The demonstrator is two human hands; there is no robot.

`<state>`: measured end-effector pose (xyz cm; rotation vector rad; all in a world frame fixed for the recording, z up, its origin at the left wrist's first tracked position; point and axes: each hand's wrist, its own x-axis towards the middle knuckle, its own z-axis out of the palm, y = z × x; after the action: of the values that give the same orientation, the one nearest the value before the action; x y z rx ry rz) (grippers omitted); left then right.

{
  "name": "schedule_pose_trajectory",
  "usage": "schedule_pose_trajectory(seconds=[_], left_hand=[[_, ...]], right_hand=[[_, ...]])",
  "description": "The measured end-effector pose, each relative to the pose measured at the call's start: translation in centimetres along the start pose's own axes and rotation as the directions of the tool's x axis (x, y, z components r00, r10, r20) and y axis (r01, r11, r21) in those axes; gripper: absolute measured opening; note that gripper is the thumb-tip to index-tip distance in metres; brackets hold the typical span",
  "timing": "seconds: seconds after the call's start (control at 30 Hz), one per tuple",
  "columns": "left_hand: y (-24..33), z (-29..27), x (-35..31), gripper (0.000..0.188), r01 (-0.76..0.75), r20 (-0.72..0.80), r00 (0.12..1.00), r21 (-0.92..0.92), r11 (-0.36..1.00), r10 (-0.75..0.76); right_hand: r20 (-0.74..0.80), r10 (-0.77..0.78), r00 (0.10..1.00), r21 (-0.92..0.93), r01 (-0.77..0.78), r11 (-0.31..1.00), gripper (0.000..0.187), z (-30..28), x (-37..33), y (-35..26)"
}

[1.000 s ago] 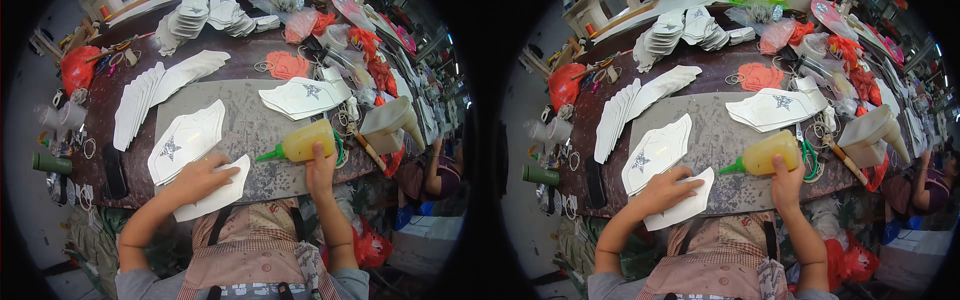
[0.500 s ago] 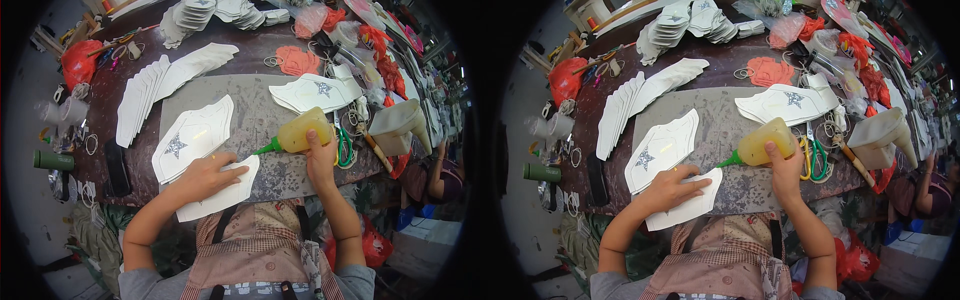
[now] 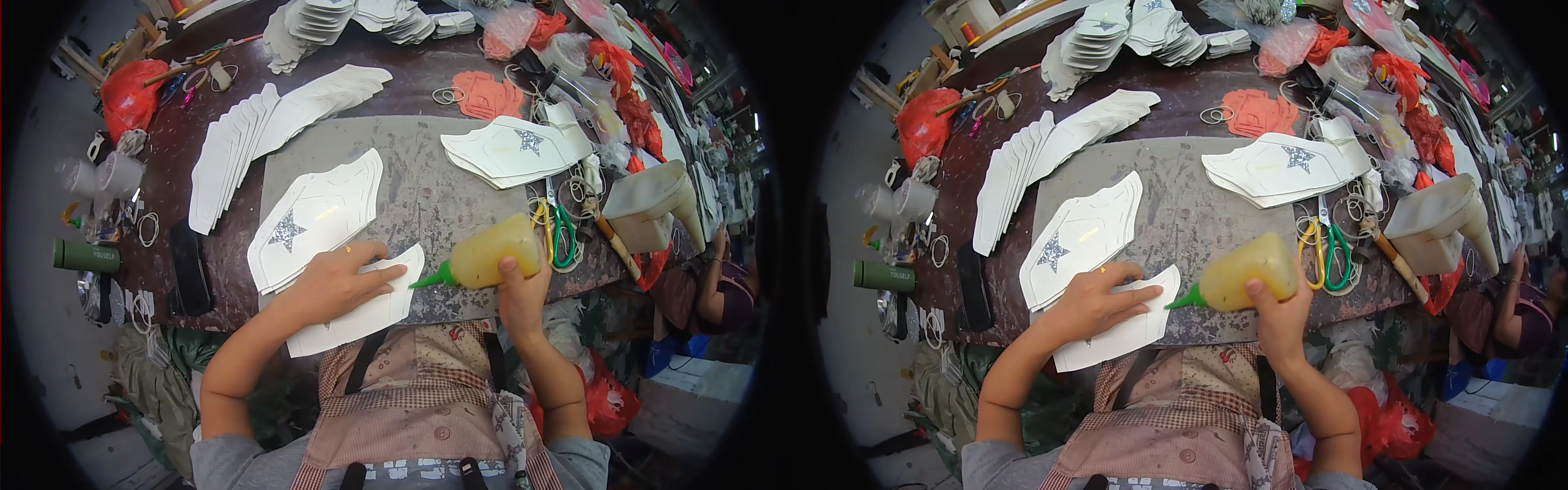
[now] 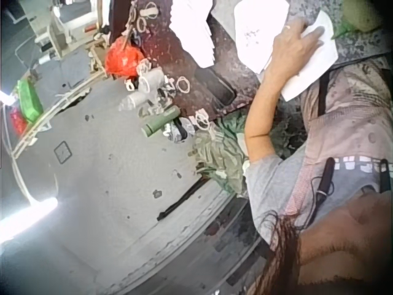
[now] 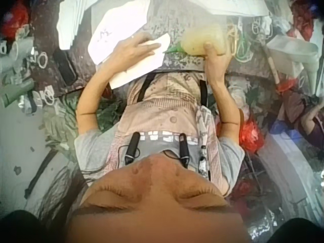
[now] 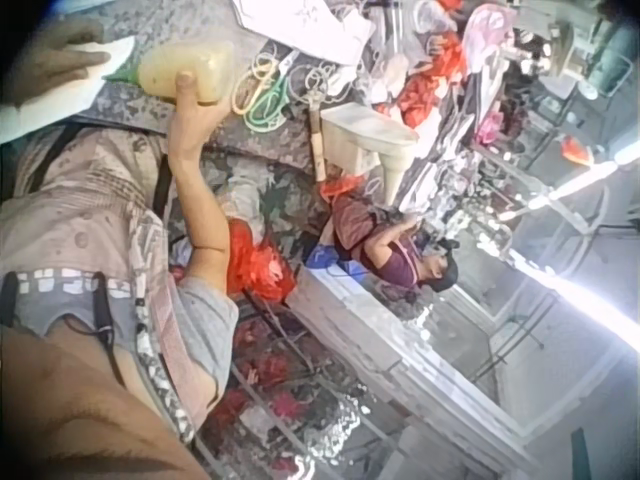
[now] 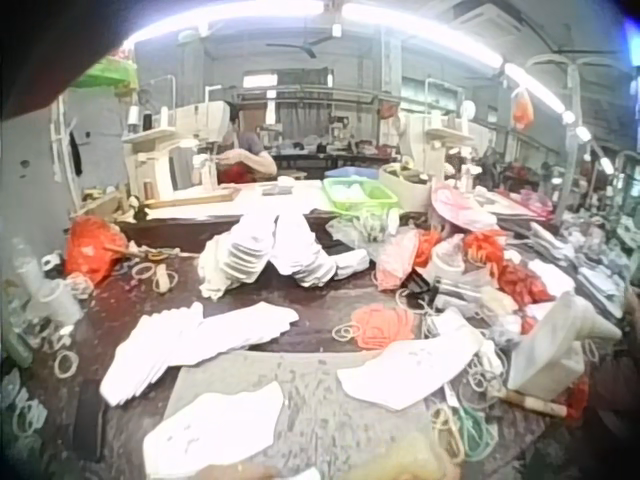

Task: The person applies glue from a squeeze bottle onto the edges of white fabric pieces. They handle the pieces one at a time, applying adhesive along the perimeter and then stacking them on the table. The task is performed in a repetitive manner throughout the clip.

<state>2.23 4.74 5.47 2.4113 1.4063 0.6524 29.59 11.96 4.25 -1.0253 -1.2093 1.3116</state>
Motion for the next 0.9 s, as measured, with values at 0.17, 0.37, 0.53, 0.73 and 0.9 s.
schedule_pose_trajectory(seconds=[0.17, 0.37, 0.53, 0.73, 0.9], left_hand=[[0.1, -0.1, -0.1, 0.036, 0.014, 0.016, 1.000, 0.008, 1.000, -0.014], [0.0, 0.1, -0.1, 0.035, 0.005, -0.008, 1.000, 0.003, 1.000, -0.005], [0.0, -0.1, -0.2, 0.038, 0.014, 0.009, 1.000, 0.005, 1.000, -0.014], [1.7, -2.3, 2.1, 0.059, 0.222, 0.106, 0.973, -0.206, 0.953, -0.204], [-3.6, -6.4, 14.0, 0.058, 0.089, -0.342, 0.913, -0.361, 0.928, -0.221]], right_hand=[[-0.062, 0.024, 0.998, 0.053, -0.021, 0.998, 0.056, 0.1, 0.2, -0.3], [0.053, 0.033, 0.998, -0.084, -0.029, 0.996, 0.058, -0.8, -1.9, 0.2], [0.020, 0.081, 0.997, 0.071, -0.082, 0.994, 0.058, -0.4, -1.8, -0.2], [0.167, 0.230, 0.959, 0.284, -0.270, 0.920, 0.058, -2.2, -2.6, -0.2], [-0.129, 0.221, 0.967, 0.748, -0.052, 0.662, 0.056, -4.8, 2.4, 1.5]])
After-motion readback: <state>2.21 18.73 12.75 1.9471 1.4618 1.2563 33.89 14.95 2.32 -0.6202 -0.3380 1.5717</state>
